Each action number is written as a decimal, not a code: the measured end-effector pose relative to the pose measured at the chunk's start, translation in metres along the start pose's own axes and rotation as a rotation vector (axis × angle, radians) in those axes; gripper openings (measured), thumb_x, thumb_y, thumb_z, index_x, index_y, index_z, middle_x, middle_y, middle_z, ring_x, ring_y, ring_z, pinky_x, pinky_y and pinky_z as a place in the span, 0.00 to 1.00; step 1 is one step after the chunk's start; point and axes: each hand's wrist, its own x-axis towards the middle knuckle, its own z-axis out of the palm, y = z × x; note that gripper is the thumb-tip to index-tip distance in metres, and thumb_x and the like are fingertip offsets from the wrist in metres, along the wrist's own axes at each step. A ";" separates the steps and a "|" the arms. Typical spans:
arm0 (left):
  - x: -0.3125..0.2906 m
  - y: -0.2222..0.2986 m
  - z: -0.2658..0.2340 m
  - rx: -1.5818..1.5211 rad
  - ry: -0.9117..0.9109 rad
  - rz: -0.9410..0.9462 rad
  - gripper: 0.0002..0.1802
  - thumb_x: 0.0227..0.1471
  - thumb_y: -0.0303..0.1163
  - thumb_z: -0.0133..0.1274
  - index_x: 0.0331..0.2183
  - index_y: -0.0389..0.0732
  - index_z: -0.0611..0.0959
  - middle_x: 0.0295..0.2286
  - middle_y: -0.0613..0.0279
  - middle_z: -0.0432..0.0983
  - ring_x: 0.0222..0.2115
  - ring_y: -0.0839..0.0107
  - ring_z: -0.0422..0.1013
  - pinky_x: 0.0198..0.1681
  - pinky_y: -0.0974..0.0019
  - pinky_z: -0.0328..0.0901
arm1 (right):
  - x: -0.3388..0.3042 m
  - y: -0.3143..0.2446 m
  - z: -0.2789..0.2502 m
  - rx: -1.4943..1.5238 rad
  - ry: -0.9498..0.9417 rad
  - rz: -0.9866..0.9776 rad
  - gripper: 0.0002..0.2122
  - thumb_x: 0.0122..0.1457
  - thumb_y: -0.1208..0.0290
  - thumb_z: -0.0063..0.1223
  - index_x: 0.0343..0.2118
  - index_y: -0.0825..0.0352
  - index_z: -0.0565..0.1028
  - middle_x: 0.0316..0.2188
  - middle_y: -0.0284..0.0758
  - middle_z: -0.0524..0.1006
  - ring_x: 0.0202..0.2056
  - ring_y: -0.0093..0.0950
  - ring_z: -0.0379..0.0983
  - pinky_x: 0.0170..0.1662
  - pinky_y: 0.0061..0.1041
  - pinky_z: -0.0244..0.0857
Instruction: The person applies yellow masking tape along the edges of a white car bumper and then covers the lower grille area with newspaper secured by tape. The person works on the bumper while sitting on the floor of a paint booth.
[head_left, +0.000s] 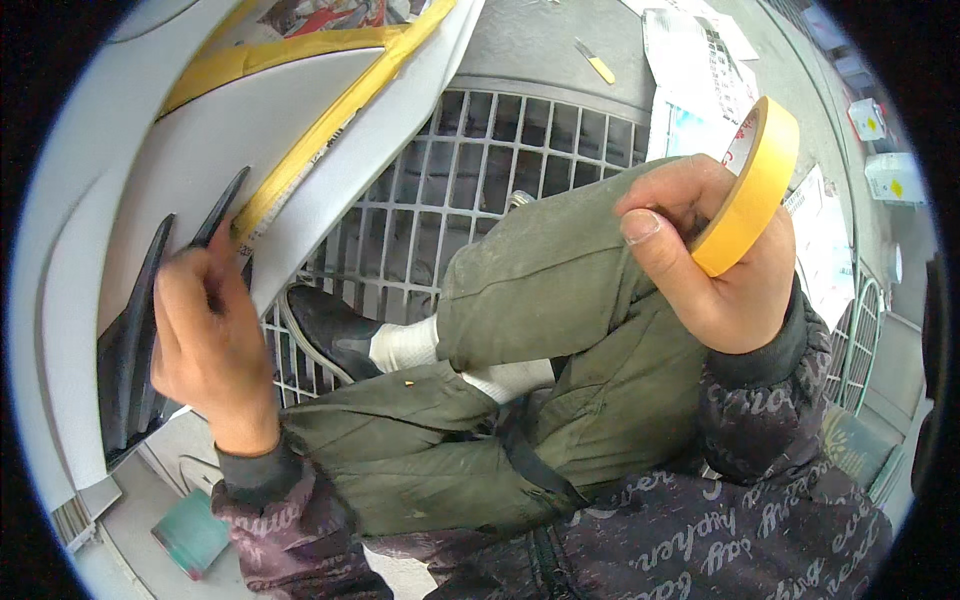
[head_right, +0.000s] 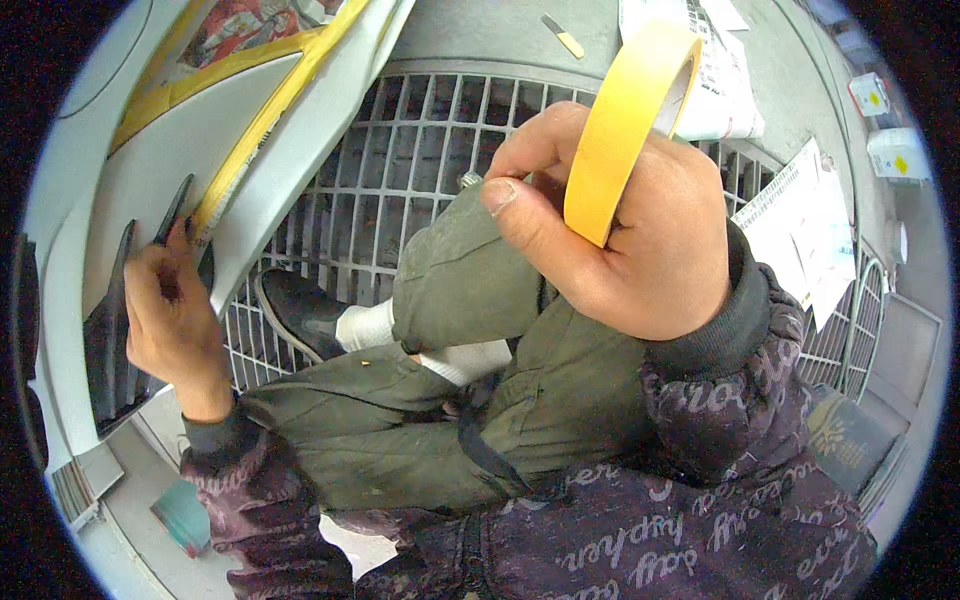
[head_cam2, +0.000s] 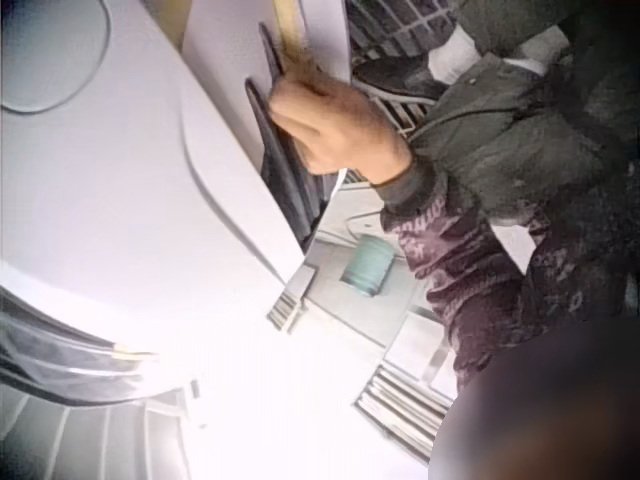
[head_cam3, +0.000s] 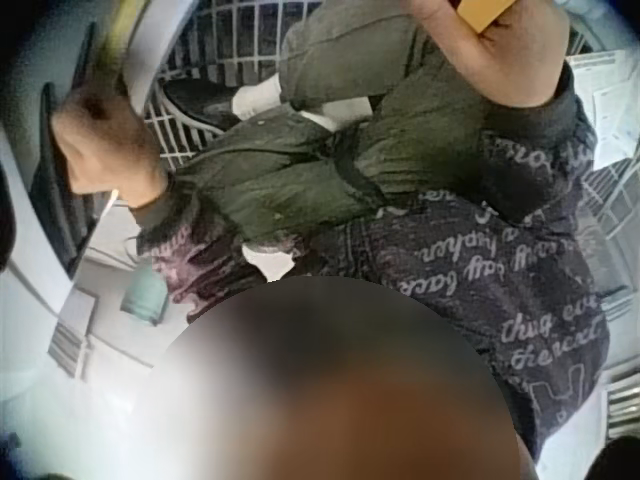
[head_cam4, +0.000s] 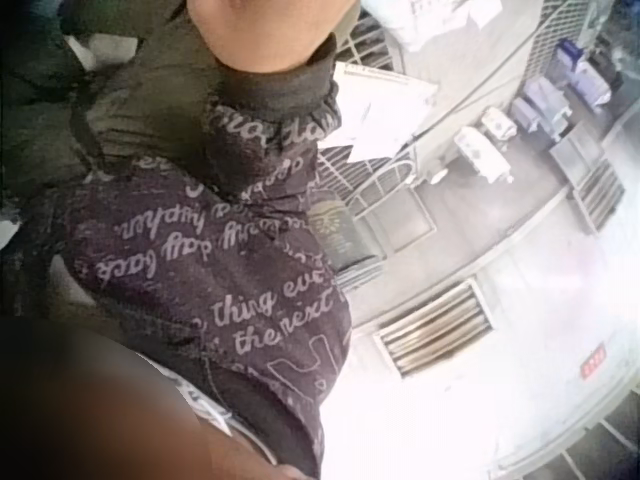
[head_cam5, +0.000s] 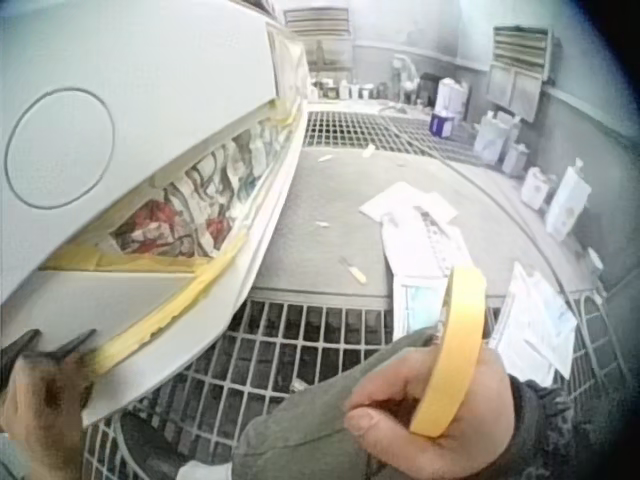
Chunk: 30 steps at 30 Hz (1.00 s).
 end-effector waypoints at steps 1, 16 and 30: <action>-0.005 -0.010 -0.005 0.054 -0.024 0.029 0.15 0.51 0.37 0.69 0.25 0.48 0.77 0.18 0.72 0.73 0.15 0.74 0.69 0.20 0.69 0.65 | 0.000 -0.001 0.000 0.012 0.004 0.010 0.04 0.64 0.76 0.56 0.38 0.71 0.76 0.27 0.28 0.75 0.26 0.14 0.68 0.30 0.15 0.59; -0.005 0.021 -0.008 -0.046 -0.016 0.187 0.20 0.50 0.24 0.62 0.47 0.37 0.80 0.47 0.56 0.80 0.47 0.58 0.74 0.55 0.57 0.65 | 0.002 -0.006 -0.005 0.027 -0.006 -0.009 0.04 0.63 0.76 0.57 0.37 0.70 0.76 0.29 0.30 0.76 0.27 0.17 0.70 0.31 0.17 0.62; 0.026 0.101 0.046 -0.533 -0.098 0.255 0.09 0.50 0.24 0.64 0.36 0.38 0.84 0.32 0.60 0.81 0.31 0.61 0.76 0.36 0.62 0.70 | 0.003 0.013 0.008 0.248 0.238 -0.041 0.04 0.59 0.77 0.59 0.35 0.70 0.76 0.29 0.34 0.77 0.28 0.21 0.73 0.32 0.19 0.65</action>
